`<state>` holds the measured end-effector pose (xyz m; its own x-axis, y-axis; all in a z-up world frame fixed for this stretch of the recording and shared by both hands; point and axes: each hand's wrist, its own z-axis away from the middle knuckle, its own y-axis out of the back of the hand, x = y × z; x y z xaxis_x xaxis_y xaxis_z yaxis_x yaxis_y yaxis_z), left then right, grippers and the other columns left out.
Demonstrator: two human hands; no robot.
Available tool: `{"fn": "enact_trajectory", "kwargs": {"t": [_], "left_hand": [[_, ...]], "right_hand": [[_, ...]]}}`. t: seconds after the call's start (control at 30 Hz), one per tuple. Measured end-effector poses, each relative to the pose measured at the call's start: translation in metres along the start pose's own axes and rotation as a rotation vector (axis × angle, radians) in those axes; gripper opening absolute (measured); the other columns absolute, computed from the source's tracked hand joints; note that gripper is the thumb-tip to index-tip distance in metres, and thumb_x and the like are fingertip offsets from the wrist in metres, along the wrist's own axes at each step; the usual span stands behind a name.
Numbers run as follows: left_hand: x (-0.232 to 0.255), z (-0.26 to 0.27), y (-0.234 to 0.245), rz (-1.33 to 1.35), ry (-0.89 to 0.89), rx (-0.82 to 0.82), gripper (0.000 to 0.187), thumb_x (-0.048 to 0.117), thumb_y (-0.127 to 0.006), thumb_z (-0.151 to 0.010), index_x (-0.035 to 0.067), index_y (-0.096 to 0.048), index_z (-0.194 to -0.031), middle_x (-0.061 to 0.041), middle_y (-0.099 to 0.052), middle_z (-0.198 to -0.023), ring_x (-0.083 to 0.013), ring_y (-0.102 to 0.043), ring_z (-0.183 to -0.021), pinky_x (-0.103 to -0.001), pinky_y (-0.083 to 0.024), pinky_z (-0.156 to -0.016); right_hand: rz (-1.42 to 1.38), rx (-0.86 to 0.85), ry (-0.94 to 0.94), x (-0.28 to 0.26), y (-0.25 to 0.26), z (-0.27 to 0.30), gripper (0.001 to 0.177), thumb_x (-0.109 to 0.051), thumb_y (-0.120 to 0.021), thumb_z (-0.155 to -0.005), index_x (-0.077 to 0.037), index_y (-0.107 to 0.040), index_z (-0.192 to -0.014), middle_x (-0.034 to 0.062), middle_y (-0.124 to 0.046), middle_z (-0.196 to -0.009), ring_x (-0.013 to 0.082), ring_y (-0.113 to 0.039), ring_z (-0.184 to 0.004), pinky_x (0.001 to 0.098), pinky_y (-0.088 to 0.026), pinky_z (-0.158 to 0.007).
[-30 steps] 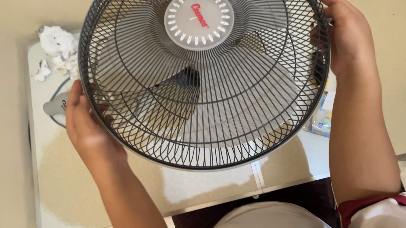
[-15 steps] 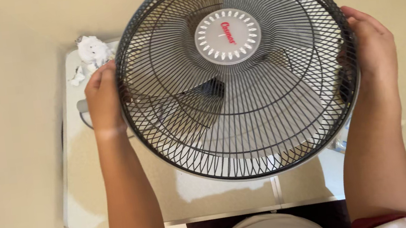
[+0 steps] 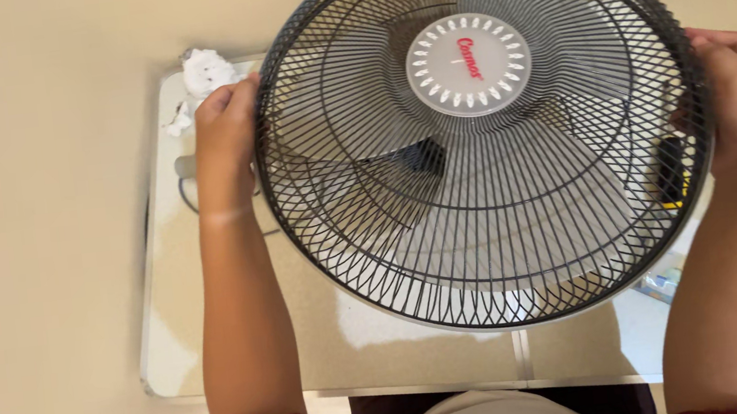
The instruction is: The person holds and rotates a small table fan, then uses a screwdriver to loosen a plastic tie securing the fan's power cord to the front grille. The cord is freed and the fan is set down on the table.
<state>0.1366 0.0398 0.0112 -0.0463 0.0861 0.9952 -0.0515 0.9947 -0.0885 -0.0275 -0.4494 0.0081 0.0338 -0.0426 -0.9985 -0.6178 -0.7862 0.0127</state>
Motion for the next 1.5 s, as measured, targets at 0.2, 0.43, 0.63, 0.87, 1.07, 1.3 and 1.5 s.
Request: {"fn": "enact_trajectory", "kwargs": {"t": [0.2,0.43,0.63,0.87,1.07,1.3,1.5], "left_hand": [[0.01,-0.002,-0.005,-0.014,0.041,-0.009,0.029,0.025,-0.06,-0.097,-0.003,-0.069,-0.093,-0.002,-0.064,-0.075,-0.0115,-0.053,-0.061,-0.028,-0.041,-0.053],[0.024,0.0,-0.013,0.056,0.097,-0.071,0.04,0.024,-0.055,-0.097,-0.004,-0.075,-0.117,-0.003,-0.077,-0.094,-0.0091,-0.068,-0.08,-0.022,-0.053,-0.072],[0.023,0.0,-0.014,0.055,-0.006,-0.075,0.037,0.022,-0.056,-0.098,-0.004,-0.076,-0.116,-0.004,-0.078,-0.098,-0.0087,-0.069,-0.085,-0.022,-0.054,-0.077],[0.021,-0.001,-0.014,0.066,-0.033,-0.13,0.039,0.022,-0.052,-0.1,-0.005,-0.074,-0.118,-0.006,-0.076,-0.1,-0.011,-0.067,-0.084,-0.024,-0.052,-0.074],[0.027,0.003,-0.015,0.079,-0.074,-0.197,0.038,0.025,-0.055,-0.101,-0.004,-0.073,-0.118,-0.004,-0.076,-0.101,-0.0094,-0.068,-0.088,-0.022,-0.054,-0.079],[0.042,0.009,-0.024,-0.072,0.054,-0.106,0.038,0.029,-0.054,-0.1,0.005,-0.075,-0.119,0.004,-0.069,-0.091,-0.0041,-0.056,-0.071,-0.021,-0.04,-0.059],[0.046,0.005,-0.026,-0.137,0.12,-0.077,0.038,0.029,-0.054,-0.099,0.004,-0.077,-0.115,0.005,-0.067,-0.084,-0.0038,-0.051,-0.065,-0.022,-0.036,-0.053]], "right_hand": [[-0.082,-0.074,0.069,0.028,0.012,-0.031,0.011,-0.006,-0.057,-0.111,-0.009,-0.065,-0.116,0.0076,-0.076,-0.12,0.0135,-0.075,-0.102,0.0284,-0.065,-0.09],[-0.061,-0.132,0.055,0.013,0.003,-0.047,0.006,-0.011,-0.061,-0.114,-0.006,-0.063,-0.116,0.009,-0.074,-0.111,0.0148,-0.072,-0.095,0.0287,-0.062,-0.084],[-0.036,-0.081,-0.037,-0.012,-0.017,-0.032,0.02,-0.017,-0.064,-0.106,-0.005,-0.072,-0.119,0.0036,-0.076,-0.103,0.008,-0.071,-0.078,0.0214,-0.058,-0.066],[0.119,-0.051,-0.005,-0.037,-0.025,-0.015,0.019,-0.015,-0.064,-0.109,-0.003,-0.075,-0.118,0.0029,-0.075,-0.098,0.0065,-0.066,-0.073,0.0201,-0.052,-0.062],[0.563,-0.033,0.267,-0.063,-0.028,0.001,0.017,-0.013,-0.066,-0.104,-0.004,-0.074,-0.116,0.0059,-0.072,-0.093,0.007,-0.062,-0.074,0.0219,-0.046,-0.061],[0.608,-0.076,0.206,-0.069,-0.024,-0.009,0.019,-0.013,-0.066,-0.102,-0.004,-0.074,-0.116,0.0046,-0.073,-0.092,0.0051,-0.061,-0.071,0.0212,-0.046,-0.058],[0.378,-0.135,0.023,-0.061,-0.027,-0.018,0.02,-0.011,-0.063,-0.106,-0.004,-0.074,-0.121,0.0028,-0.074,-0.095,0.004,-0.058,-0.066,0.0199,-0.046,-0.056]]}}
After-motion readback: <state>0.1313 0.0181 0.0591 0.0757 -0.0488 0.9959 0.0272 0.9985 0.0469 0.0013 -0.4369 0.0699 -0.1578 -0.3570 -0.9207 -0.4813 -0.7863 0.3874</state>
